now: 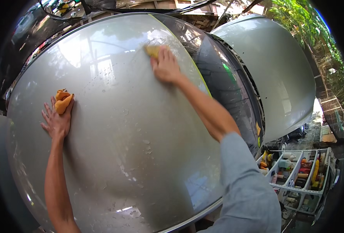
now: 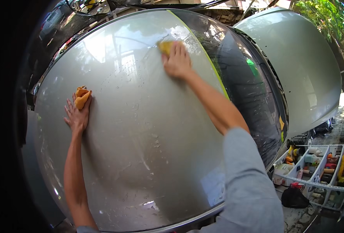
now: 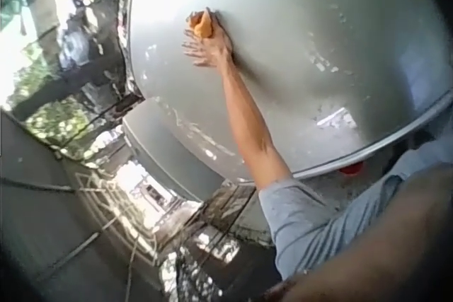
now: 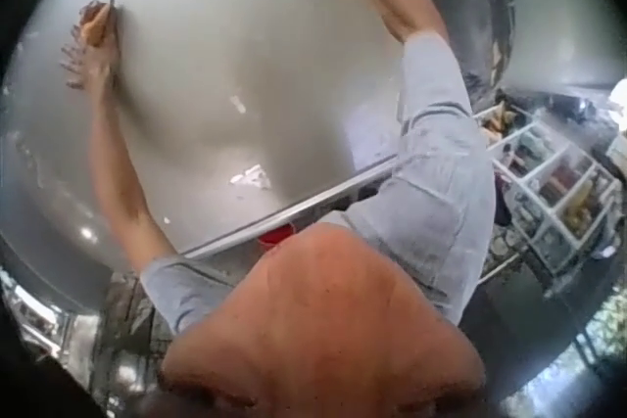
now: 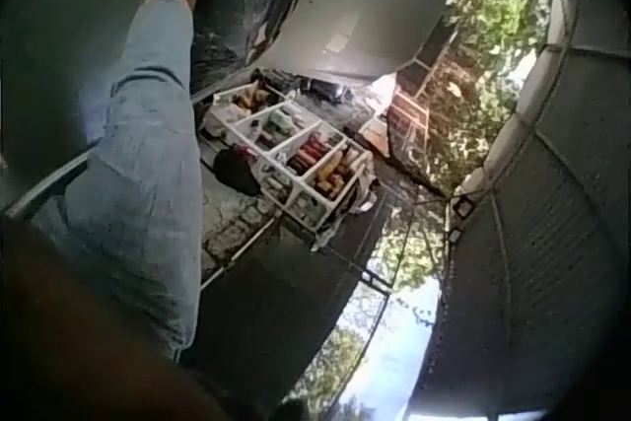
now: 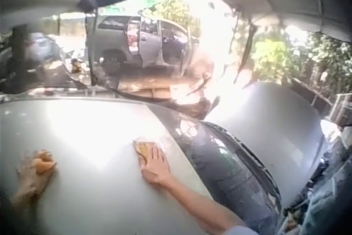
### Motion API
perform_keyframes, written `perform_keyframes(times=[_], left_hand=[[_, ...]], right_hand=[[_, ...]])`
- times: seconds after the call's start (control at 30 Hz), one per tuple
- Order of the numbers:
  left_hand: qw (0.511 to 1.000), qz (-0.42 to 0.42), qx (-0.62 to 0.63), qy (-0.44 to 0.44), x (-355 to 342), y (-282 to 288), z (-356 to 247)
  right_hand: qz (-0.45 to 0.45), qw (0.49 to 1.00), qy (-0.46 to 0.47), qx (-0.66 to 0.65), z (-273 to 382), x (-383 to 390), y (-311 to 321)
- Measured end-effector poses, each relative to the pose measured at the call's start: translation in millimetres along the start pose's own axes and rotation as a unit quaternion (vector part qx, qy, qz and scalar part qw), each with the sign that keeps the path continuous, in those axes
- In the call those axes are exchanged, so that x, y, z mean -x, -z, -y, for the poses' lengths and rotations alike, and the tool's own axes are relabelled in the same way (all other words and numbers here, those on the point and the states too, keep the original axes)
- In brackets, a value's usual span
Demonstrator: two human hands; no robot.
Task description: Sanding the hood of a silver car using sandpaper and water.
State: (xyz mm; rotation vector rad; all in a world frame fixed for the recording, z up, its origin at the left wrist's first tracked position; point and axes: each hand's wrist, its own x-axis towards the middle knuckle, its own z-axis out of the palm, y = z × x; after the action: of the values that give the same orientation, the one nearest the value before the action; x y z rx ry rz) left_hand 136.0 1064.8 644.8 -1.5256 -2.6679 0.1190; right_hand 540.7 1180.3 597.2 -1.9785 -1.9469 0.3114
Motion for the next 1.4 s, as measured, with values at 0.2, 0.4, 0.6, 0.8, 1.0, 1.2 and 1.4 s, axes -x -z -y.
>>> perform_keyframes(times=[0.2, 0.4, 0.6, 0.8, 1.0, 1.2, 1.4], left_hand=[[1.0, -0.001, 0.014, -0.004, 2.4, 9.8, -27.5], [1.0, -0.024, 0.013, 0.007, -4.6, 9.8, 17.5], [1.0, -0.012, 0.024, 0.0, -7.7, -1.1, -30.4], [0.999, -0.032, -0.007, 0.029, -8.2, -8.0, 16.0], [0.999, -0.033, 0.034, -0.009, -6.1, -1.2, -38.7], [0.999, -0.007, 0.013, 0.034, 6.2, 10.9, 2.8], [0.999, -0.009, 0.041, 0.008, 8.0, 15.0, -50.9]], right_hand=[[0.061, 0.994, 0.094, -0.011, -66.3, -43.0, 32.8], [0.004, 0.977, 0.215, 0.003, -98.3, 73.0, 29.4], [0.024, 0.983, 0.183, -0.016, -119.6, -23.9, 49.0], [0.066, 0.953, 0.294, -0.031, -82.3, 184.7, 53.0], [0.046, 0.956, 0.285, 0.053, 0.3, 20.3, 29.2], [0.104, 0.947, 0.304, 0.018, -0.1, 241.3, 51.3], [0.046, 0.982, 0.18, 0.026, -15.4, -0.1, 36.1]])
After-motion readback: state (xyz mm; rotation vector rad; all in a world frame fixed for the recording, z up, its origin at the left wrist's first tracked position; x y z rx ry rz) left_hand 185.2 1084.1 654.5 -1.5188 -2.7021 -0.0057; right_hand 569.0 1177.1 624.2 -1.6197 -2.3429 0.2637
